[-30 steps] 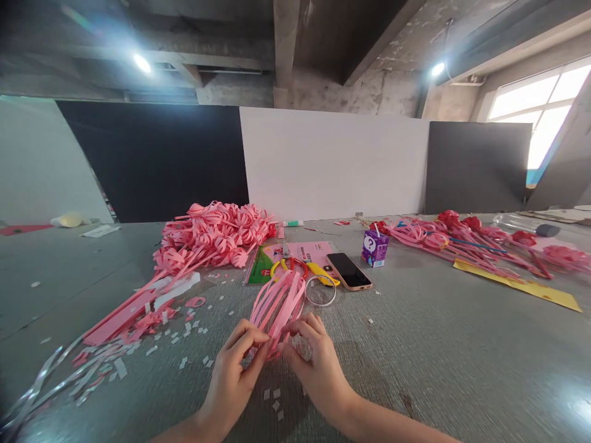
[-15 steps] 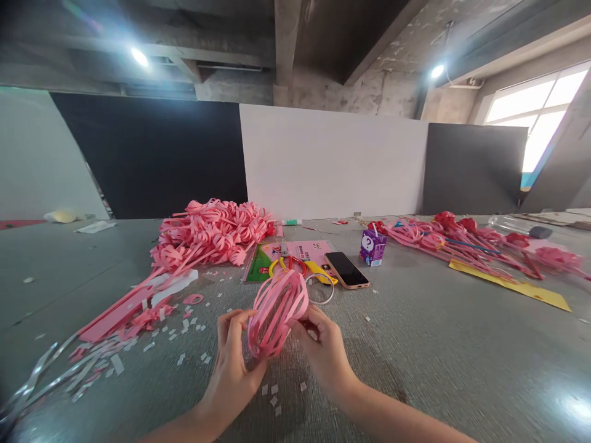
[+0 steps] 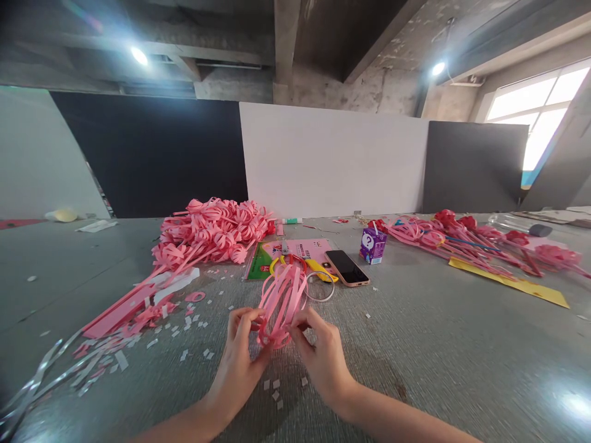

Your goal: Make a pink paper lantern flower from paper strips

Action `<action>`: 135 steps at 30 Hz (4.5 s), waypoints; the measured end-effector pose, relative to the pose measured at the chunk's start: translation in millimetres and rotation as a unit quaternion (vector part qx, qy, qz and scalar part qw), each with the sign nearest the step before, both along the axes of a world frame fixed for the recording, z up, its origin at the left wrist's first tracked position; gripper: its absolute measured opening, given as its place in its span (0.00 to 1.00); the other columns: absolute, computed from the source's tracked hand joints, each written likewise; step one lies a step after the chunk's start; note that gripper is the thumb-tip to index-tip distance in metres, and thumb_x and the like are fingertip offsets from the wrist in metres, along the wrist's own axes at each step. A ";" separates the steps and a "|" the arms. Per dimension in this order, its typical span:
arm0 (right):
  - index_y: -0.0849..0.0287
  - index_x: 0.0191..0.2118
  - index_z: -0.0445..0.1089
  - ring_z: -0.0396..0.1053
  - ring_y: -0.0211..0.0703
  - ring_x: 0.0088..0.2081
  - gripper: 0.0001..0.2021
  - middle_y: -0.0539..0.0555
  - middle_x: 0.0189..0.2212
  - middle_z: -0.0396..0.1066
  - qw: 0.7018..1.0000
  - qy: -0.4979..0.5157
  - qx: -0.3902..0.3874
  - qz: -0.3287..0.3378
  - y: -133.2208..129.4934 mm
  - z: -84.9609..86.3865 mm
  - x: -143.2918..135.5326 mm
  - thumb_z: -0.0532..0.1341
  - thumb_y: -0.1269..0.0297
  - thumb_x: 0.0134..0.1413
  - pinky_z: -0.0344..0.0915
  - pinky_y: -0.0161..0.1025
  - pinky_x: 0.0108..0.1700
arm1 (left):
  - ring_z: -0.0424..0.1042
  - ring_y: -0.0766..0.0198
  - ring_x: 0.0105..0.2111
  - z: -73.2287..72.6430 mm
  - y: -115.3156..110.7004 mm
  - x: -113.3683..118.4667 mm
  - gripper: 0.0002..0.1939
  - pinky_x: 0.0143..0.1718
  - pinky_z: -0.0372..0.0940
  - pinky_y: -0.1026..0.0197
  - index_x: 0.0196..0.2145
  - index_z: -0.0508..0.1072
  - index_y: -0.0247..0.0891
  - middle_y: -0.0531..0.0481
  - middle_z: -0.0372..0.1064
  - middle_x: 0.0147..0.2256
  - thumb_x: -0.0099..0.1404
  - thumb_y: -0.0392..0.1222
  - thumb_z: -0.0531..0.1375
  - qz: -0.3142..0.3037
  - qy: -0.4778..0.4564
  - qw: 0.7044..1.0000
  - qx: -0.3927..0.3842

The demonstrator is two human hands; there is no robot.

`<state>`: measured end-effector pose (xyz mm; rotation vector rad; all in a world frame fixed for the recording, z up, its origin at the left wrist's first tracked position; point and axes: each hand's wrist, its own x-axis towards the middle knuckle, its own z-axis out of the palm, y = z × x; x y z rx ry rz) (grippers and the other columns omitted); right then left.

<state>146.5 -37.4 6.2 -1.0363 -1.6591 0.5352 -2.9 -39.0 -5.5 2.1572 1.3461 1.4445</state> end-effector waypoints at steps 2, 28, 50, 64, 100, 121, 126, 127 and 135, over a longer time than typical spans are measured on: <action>0.58 0.28 0.67 0.67 0.36 0.28 0.04 0.49 0.25 0.70 1.000 -0.025 0.005 0.013 -0.6 1.8 -0.4 0.56 0.69 0.51 0.62 0.31 0.32 | 0.58 0.61 0.41 -0.4 -0.5 0.3 0.17 0.43 0.60 0.55 0.43 0.56 0.40 0.47 0.50 0.40 0.56 0.29 0.54 -0.009 0.008 1.000 -0.002; 0.45 0.43 0.67 0.62 0.47 0.46 0.13 0.47 0.33 0.74 0.958 -0.232 0.167 -0.020 3.3 -6.9 2.4 0.57 0.67 0.52 0.50 0.48 0.47 | 0.58 0.62 0.40 -0.8 -1.9 0.7 0.19 0.42 0.59 0.59 0.37 0.58 0.40 0.49 0.50 0.38 0.51 0.20 0.53 -0.039 -0.005 0.999 -0.007; 0.47 0.35 0.71 0.63 0.44 0.44 0.10 0.47 0.28 0.73 0.977 -0.191 0.088 0.037 5.4 -9.2 0.0 0.58 0.70 0.49 0.46 0.51 0.51 | 0.59 0.61 0.41 -5.8 1.8 -1.3 0.20 0.43 0.59 0.57 0.36 0.58 0.40 0.50 0.51 0.37 0.48 0.20 0.51 -0.021 -0.001 1.000 -0.004; 0.57 0.42 0.62 0.68 0.42 0.36 0.18 0.50 0.28 0.71 0.991 0.001 -0.116 0.070 8.2 -17.2 -0.9 0.58 0.75 0.41 0.64 0.38 0.37 | 0.59 0.58 0.40 -2.4 -2.2 -1.7 0.20 0.41 0.59 0.51 0.38 0.59 0.41 0.49 0.52 0.38 0.50 0.22 0.55 0.039 0.070 0.996 0.043; 0.56 0.36 0.63 0.68 0.41 0.28 0.11 0.50 0.25 0.69 0.997 0.040 -0.065 -0.018 19.2 -27.3 -2.9 0.60 0.68 0.43 0.64 0.37 0.31 | 0.65 0.63 0.30 -0.1 8.4 -5.5 0.08 0.30 0.62 0.62 0.25 0.63 0.38 0.51 0.59 0.29 0.54 0.27 0.53 -0.054 0.088 0.995 0.017; 0.54 0.26 0.66 0.62 0.44 0.35 0.03 0.50 0.32 0.65 0.965 -0.214 0.126 -0.090 9.7 -11.4 1.8 0.61 0.69 0.44 0.53 0.44 0.40 | 0.63 0.64 0.31 42.0 1.3 -15.2 0.08 0.33 0.62 0.62 0.31 0.67 0.39 0.50 0.60 0.30 0.59 0.28 0.51 -0.116 0.236 0.963 0.066; 0.51 0.27 0.70 0.62 0.44 0.36 0.03 0.49 0.32 0.64 0.962 -0.221 0.132 -0.090 11.5 -15.0 2.3 0.62 0.67 0.43 0.51 0.46 0.42 | 0.64 0.63 0.30 30.9 1.4 -14.1 0.09 0.31 0.61 0.60 0.31 0.68 0.36 0.50 0.64 0.30 0.58 0.27 0.52 -0.093 0.316 0.937 0.116; 0.50 0.27 0.70 0.62 0.44 0.36 0.04 0.49 0.32 0.64 0.962 -0.222 0.132 -0.090 11.6 -15.5 2.4 0.62 0.67 0.44 0.51 0.46 0.42 | 0.64 0.63 0.30 28.5 1.9 -14.7 0.09 0.31 0.61 0.60 0.33 0.68 0.36 0.50 0.64 0.30 0.58 0.27 0.52 -0.090 0.317 0.937 0.119; 0.51 0.30 0.70 0.62 0.44 0.38 0.03 0.50 0.34 0.65 0.971 -0.215 0.082 -0.065 10.4 -13.6 4.2 0.62 0.65 0.44 0.51 0.45 0.44 | 0.63 0.65 0.27 17.7 4.9 -18.7 0.10 0.29 0.58 0.62 0.33 0.68 0.34 0.50 0.65 0.28 0.63 0.31 0.48 -0.094 0.320 0.922 0.196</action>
